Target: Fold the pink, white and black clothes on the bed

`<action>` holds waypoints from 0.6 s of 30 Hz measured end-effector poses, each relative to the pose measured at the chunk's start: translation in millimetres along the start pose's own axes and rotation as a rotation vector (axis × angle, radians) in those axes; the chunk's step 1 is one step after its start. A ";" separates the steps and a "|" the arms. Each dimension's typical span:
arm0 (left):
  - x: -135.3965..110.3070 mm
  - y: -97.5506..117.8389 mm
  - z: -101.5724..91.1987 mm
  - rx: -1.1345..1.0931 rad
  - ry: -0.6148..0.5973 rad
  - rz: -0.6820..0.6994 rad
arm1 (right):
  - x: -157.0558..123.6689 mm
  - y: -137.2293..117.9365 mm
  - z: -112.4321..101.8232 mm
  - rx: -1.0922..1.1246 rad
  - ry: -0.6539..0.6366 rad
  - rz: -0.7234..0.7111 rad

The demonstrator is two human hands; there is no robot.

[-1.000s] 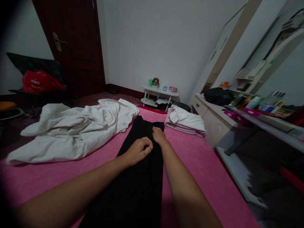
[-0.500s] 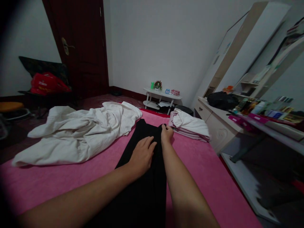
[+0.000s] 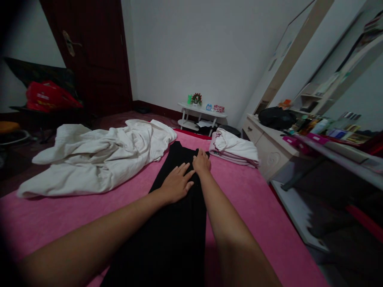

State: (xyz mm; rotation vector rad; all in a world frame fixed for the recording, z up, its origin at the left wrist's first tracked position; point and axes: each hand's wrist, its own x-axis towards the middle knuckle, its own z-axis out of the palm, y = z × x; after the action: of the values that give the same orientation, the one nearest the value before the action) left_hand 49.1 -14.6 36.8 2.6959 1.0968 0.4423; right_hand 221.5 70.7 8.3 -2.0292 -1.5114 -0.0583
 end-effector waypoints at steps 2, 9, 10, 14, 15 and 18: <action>0.3 -1.9 -2.0 -0.012 -0.020 0.018 | -12.3 5.2 -5.7 0.035 -0.067 -0.045; 0.0 -6.1 2.3 -0.009 -0.033 0.038 | -88.7 18.3 -50.8 0.188 -0.094 -0.234; -0.3 -6.6 3.1 -0.010 -0.038 0.037 | -104.4 15.3 -62.0 0.212 -0.103 -0.264; -2.5 -9.2 2.6 -0.027 -0.069 0.064 | -171.8 -8.3 -113.2 0.305 -0.271 -0.384; -3.3 -9.9 1.5 -0.032 -0.082 0.077 | -187.6 -14.9 -125.3 0.319 -0.320 -0.403; -5.3 -12.4 -3.5 -0.057 -0.131 0.114 | -226.7 -30.3 -154.6 0.327 -0.418 -0.487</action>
State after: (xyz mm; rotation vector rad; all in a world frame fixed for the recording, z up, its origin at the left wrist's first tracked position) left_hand 36.3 -9.4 35.4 2.7027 0.8862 0.3045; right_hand 163.0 -193.5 62.7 -1.4365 -2.0901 0.4167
